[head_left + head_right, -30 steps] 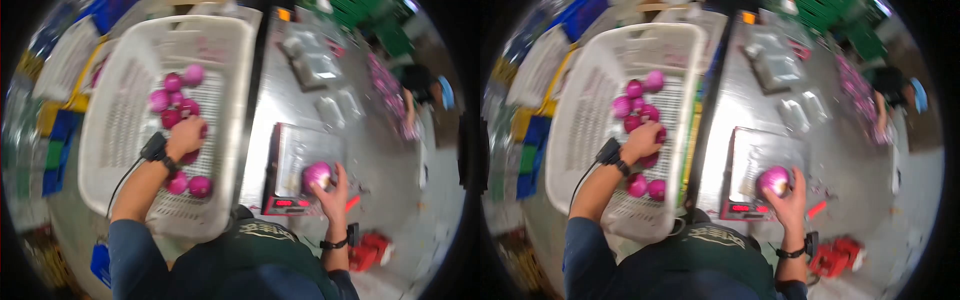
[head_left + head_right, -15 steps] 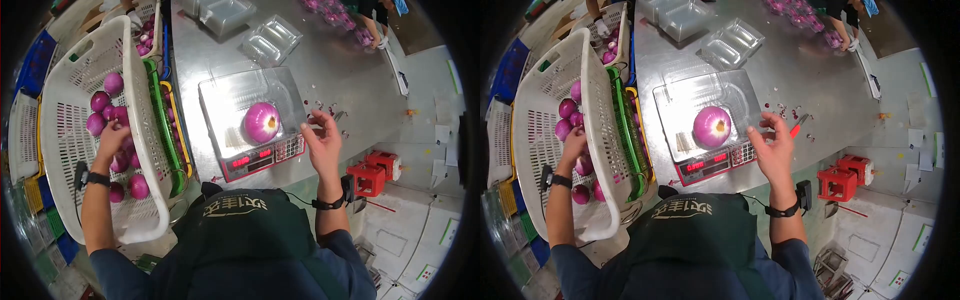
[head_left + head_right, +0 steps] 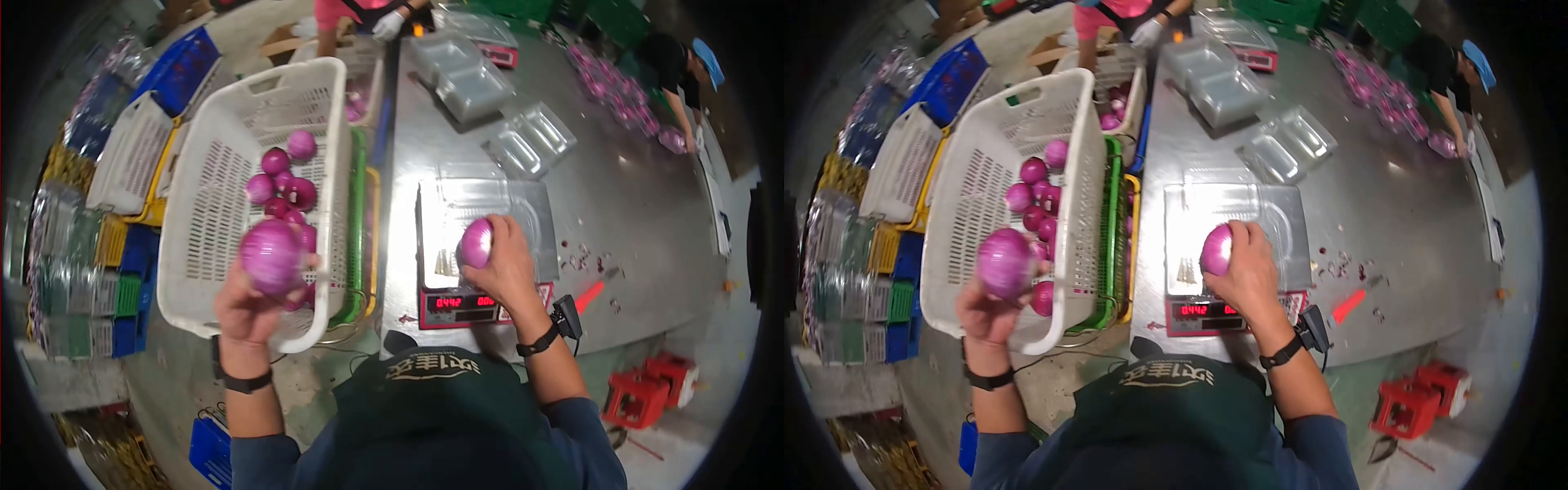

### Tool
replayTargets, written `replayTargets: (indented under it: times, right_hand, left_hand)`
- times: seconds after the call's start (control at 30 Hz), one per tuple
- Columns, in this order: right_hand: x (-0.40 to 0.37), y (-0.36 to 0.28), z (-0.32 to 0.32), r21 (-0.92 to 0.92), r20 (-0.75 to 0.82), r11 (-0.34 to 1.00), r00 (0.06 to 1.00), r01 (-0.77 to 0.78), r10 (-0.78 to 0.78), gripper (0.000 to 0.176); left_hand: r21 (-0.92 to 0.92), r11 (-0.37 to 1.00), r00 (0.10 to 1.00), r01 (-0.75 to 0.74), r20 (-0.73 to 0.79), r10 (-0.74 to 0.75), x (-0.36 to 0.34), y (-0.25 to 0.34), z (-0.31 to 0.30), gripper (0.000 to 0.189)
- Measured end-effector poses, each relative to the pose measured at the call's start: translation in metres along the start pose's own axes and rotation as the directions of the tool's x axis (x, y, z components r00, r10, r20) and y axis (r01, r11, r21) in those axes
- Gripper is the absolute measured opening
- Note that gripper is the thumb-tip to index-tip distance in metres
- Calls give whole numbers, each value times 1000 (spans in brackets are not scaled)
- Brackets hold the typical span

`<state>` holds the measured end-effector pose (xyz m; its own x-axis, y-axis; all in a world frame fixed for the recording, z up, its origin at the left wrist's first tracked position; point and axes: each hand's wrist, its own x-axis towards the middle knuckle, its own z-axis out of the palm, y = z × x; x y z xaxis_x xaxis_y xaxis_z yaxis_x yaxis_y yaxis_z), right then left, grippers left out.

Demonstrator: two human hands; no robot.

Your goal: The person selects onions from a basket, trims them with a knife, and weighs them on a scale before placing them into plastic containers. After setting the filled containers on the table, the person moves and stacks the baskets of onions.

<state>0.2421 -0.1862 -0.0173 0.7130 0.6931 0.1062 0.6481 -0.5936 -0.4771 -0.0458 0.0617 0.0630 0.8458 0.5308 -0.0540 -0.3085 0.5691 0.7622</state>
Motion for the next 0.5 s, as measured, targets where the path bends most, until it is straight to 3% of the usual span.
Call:
replayTargets:
  times: [0.07, 0.13, 0.17, 0.23, 0.27, 0.3, 0.33, 0.37, 0.4, 0.47, 0.5]
  right_hand:
    - [1, 11, 4, 89, -6, 996, 1000, 16, -16, 80]
    - [0, 24, 3, 163, -8, 987, 1000, 5, -4, 80]
    - [-1, 32, 1, 451, 2, 891, 998, -50, 56, 80]
    - [-7, 39, -15, 832, 97, 533, 986, -154, 134, 70]
    - [-9, 46, -21, 830, 88, 537, 985, -153, 145, 70]
    - [-11, 55, -26, 941, 230, 220, 962, -259, 147, 64]
    - [-12, 60, -34, 931, 356, -120, 930, -344, 97, 59]
    - [-15, 58, -45, 911, 367, -234, 927, -340, 82, 55]
    - [-16, 62, -51, 917, 354, -231, 930, -325, 97, 55]
    - [-19, 72, -63, 849, 356, -423, 935, -316, 15, 56]
    - [-22, 77, -66, 834, 360, -452, 933, -317, 11, 54]
  left_hand:
    - [50, 998, 999, -42, -7, 42, -5, -22, 27, 94]
    - [56, 998, 995, 11, -103, -6, -7, -42, 52, 103]
    - [107, 994, 991, -29, -130, 43, -3, -58, 58, 106]
    - [156, 987, 993, -47, -104, 64, 4, -79, 74, 100]
    - [153, 988, 995, -34, -92, 49, 8, -89, 81, 96]
    - [150, 988, 996, -29, -77, 40, 12, -99, 89, 96]
    - [188, 982, 998, -13, -63, 26, 16, -109, 97, 93]
    - [226, 974, 999, 0, -48, 11, 21, -118, 103, 89]
    - [222, 975, 1000, 3, -29, 3, 27, -127, 107, 89]
    - [394, 918, 999, 35, 13, -43, 38, -143, 117, 87]
    - [400, 914, 998, 65, -7, -68, 42, -151, 125, 83]
